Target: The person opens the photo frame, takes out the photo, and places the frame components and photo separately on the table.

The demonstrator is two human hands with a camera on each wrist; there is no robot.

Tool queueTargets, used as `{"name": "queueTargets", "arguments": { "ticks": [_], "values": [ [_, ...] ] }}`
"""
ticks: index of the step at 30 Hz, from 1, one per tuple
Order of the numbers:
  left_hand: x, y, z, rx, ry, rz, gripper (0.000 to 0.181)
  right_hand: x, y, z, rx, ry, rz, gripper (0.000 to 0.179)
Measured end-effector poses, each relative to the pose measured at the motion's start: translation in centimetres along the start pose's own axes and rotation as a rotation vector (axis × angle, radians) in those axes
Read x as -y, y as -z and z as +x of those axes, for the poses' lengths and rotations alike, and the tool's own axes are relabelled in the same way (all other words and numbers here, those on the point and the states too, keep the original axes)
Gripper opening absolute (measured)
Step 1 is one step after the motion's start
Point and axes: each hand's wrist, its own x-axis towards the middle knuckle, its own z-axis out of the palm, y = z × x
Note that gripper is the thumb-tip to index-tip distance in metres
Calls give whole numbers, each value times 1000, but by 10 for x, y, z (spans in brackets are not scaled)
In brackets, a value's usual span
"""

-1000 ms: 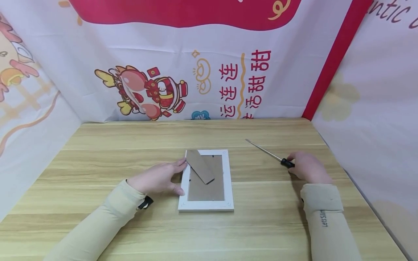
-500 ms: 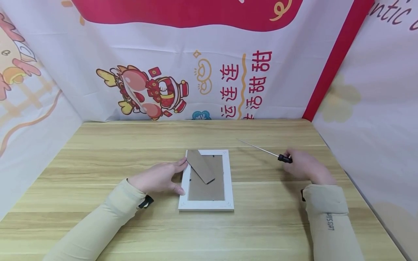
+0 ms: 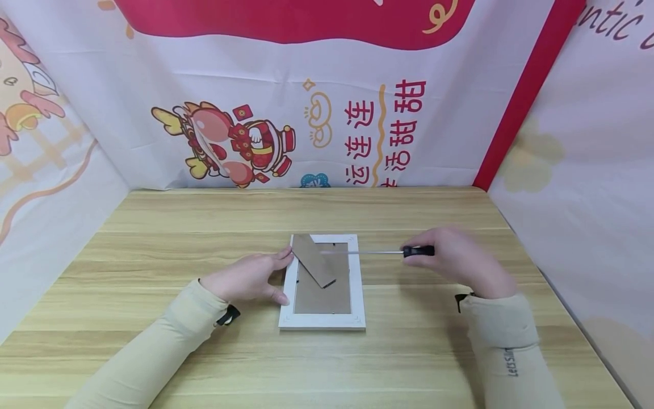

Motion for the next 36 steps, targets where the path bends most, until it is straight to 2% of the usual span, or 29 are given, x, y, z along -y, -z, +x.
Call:
{"name": "queueTargets", "arguments": {
  "ticks": [6,11,19,24,29,36],
  "values": [
    [0,0,0,0,-5,0,99,15,-14,10,62,112,7,27],
    [0,0,1,8,5,0,99,18,-24,15,114,144,12,26],
    [0,0,1,6,-6,14,99,21,-32,19,184,87,66,26],
    [0,0,1,6,5,6,99,21,-37,21,206,70,88,26],
    [-1,-1,2,-1,14,7,100,23,-40,22,240,20,124,27],
    [-2,-3,4,-32,-1,18,98,32,-34,20,249,27,123,29]
  ]
}}
